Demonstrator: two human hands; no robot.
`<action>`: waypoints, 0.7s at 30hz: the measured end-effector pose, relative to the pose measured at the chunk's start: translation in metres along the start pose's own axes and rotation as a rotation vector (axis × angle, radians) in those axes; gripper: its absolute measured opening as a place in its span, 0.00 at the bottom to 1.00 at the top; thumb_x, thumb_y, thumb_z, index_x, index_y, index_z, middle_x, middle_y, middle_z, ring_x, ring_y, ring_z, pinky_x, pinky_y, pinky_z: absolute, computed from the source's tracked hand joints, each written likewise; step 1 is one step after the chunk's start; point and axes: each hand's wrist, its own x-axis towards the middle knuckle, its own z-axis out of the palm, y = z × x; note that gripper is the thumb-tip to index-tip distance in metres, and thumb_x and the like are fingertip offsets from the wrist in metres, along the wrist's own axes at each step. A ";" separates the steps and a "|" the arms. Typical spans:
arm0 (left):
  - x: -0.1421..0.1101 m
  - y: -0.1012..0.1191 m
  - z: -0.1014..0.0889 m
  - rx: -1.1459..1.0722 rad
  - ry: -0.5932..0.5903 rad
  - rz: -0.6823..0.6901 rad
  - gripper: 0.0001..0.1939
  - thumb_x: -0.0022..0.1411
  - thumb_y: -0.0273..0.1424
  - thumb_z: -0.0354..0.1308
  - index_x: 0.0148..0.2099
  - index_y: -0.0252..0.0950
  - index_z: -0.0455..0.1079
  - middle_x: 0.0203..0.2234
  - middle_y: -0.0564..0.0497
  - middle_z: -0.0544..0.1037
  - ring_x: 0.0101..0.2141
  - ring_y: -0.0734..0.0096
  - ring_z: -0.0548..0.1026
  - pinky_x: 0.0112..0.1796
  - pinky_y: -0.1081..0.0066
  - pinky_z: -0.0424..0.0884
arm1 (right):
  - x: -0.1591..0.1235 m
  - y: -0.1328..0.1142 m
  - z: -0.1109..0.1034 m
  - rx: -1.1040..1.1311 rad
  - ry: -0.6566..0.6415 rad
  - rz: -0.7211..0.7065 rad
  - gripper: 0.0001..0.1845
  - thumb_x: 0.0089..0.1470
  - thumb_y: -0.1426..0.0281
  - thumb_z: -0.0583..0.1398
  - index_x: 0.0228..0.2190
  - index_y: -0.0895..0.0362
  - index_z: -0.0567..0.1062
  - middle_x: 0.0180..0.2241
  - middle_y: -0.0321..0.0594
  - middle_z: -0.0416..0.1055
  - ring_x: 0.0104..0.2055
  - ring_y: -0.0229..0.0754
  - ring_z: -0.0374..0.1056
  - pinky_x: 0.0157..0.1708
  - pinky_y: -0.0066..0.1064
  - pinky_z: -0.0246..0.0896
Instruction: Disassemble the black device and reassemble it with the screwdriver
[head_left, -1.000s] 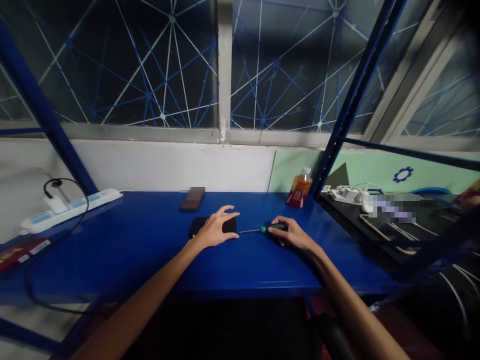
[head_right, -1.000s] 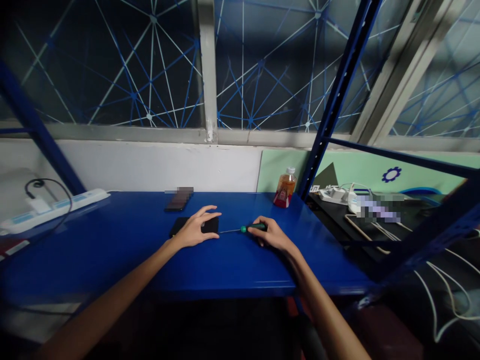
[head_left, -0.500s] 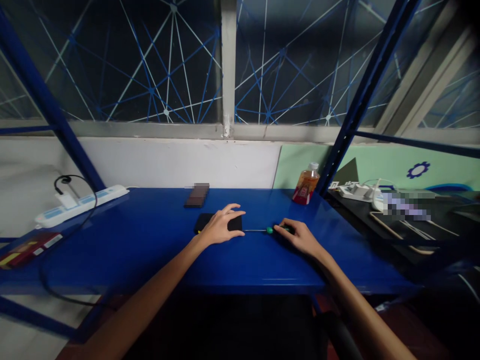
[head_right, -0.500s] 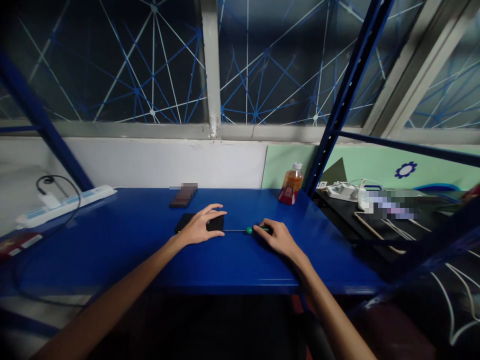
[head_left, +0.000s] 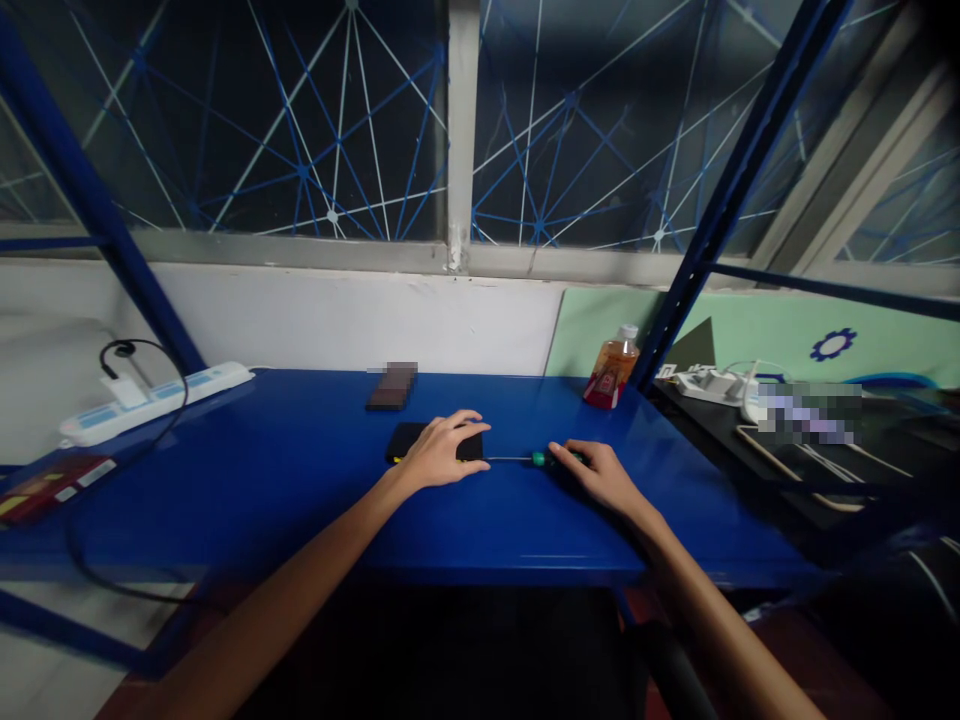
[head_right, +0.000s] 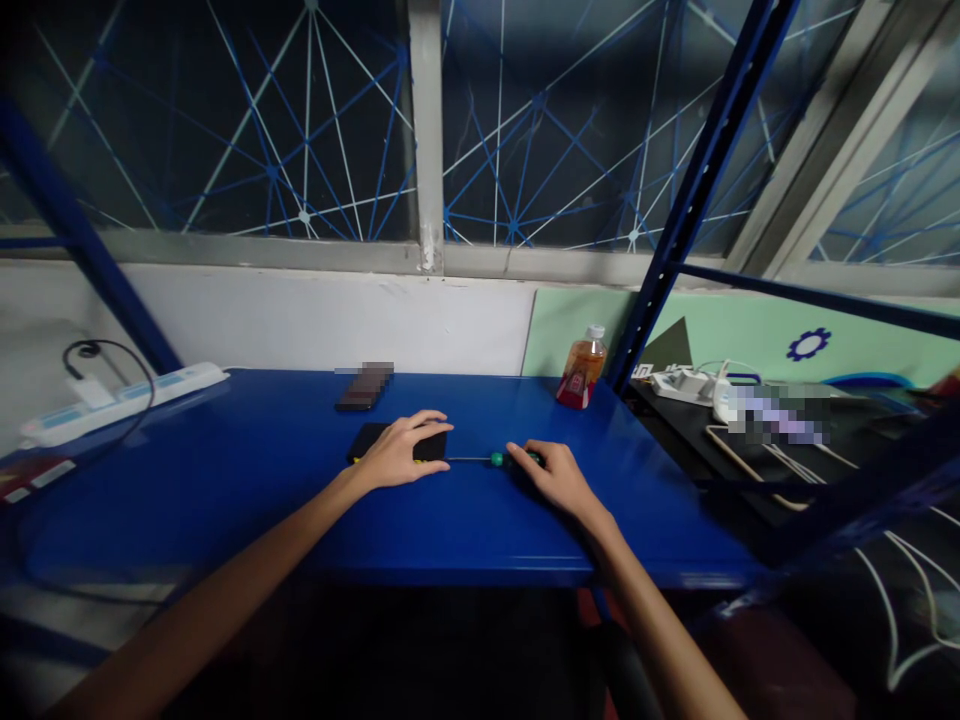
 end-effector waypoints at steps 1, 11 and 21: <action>0.000 0.001 0.000 0.011 0.002 0.000 0.29 0.57 0.46 0.63 0.59 0.46 0.66 0.57 0.46 0.67 0.50 0.51 0.71 0.49 0.50 0.68 | 0.000 -0.002 0.000 -0.002 0.004 -0.014 0.24 0.58 0.50 0.53 0.24 0.57 0.71 0.21 0.35 0.66 0.24 0.37 0.59 0.25 0.29 0.52; 0.002 0.003 -0.002 0.021 -0.008 0.032 0.22 0.59 0.45 0.62 0.53 0.42 0.71 0.51 0.47 0.73 0.49 0.55 0.72 0.47 0.54 0.68 | -0.001 -0.004 0.000 0.172 -0.063 0.063 0.21 0.54 0.50 0.58 0.26 0.56 0.70 0.19 0.33 0.65 0.18 0.35 0.57 0.19 0.28 0.49; 0.001 -0.002 0.001 0.015 0.024 0.051 0.20 0.58 0.46 0.62 0.49 0.41 0.76 0.51 0.46 0.75 0.48 0.54 0.75 0.48 0.53 0.69 | -0.001 0.001 -0.001 0.068 0.019 -0.066 0.18 0.50 0.53 0.62 0.34 0.54 0.69 0.27 0.34 0.69 0.28 0.40 0.62 0.28 0.29 0.55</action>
